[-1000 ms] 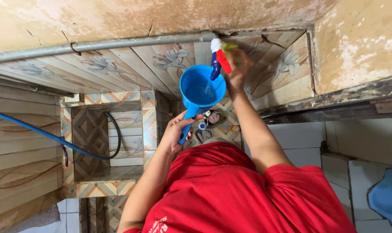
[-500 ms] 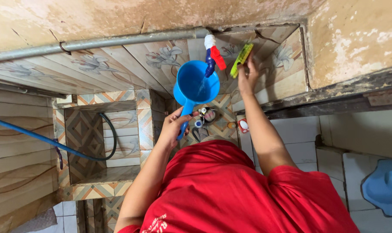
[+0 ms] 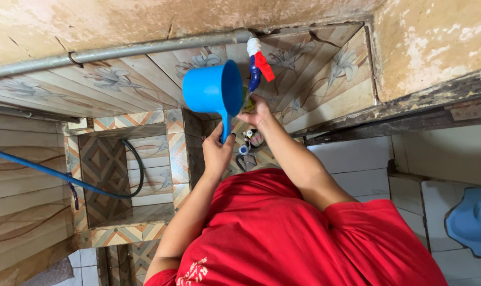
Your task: The person scrubs the upper tiled wall and a pipe with a yellow sponge, then uses a blue scoop to pour water from a tap onto the wall. They continue scrubbing the wall and grout lines with a brush, repeatedly rinsing the brush and wall with water from the scoop.
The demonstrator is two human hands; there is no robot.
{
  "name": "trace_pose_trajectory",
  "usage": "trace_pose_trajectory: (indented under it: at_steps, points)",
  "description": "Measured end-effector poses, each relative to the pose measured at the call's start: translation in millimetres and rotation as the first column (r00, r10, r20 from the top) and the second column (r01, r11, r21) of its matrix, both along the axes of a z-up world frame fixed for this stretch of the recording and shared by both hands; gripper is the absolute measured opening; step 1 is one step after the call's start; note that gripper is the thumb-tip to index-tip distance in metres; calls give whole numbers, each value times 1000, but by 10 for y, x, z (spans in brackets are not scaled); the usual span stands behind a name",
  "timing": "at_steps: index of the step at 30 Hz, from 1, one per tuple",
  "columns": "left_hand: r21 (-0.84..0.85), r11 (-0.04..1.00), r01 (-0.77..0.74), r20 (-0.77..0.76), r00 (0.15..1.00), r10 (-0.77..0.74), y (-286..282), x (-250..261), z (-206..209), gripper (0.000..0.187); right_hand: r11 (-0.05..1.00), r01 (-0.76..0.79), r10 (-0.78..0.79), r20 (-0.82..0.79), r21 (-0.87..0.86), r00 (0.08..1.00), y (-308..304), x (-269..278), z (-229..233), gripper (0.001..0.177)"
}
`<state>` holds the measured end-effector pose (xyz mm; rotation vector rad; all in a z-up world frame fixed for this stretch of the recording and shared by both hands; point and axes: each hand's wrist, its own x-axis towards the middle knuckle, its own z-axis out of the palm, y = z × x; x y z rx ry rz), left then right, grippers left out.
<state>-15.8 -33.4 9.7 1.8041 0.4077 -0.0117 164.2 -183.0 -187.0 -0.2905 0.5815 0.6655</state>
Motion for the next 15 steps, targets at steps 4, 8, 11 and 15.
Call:
trace_pose_trajectory:
  at_steps: [4, 8, 11, 15]
  points:
    - [-152, 986, -72, 21, 997, 76, 36, 58, 88, 37, 992, -36, 39, -25, 124, 999, 134, 58, 102, 34]
    - [-614, 770, -172, -86, 985, 152, 68, 58, 155, 39, 992, -88, 98, 97, -94, 991, 78, 116, 379, 32]
    - [-774, 596, -214, -150, 976, 156, 96, -2, 171, 38, 908, 204, -87, 311, -366, 946, 10, 116, 648, 27]
    - [-855, 463, -235, -251, 968, 28, 79, -4, 105, 39, 331, 784, 368, 837, -525, 405, -198, -13, 948, 62]
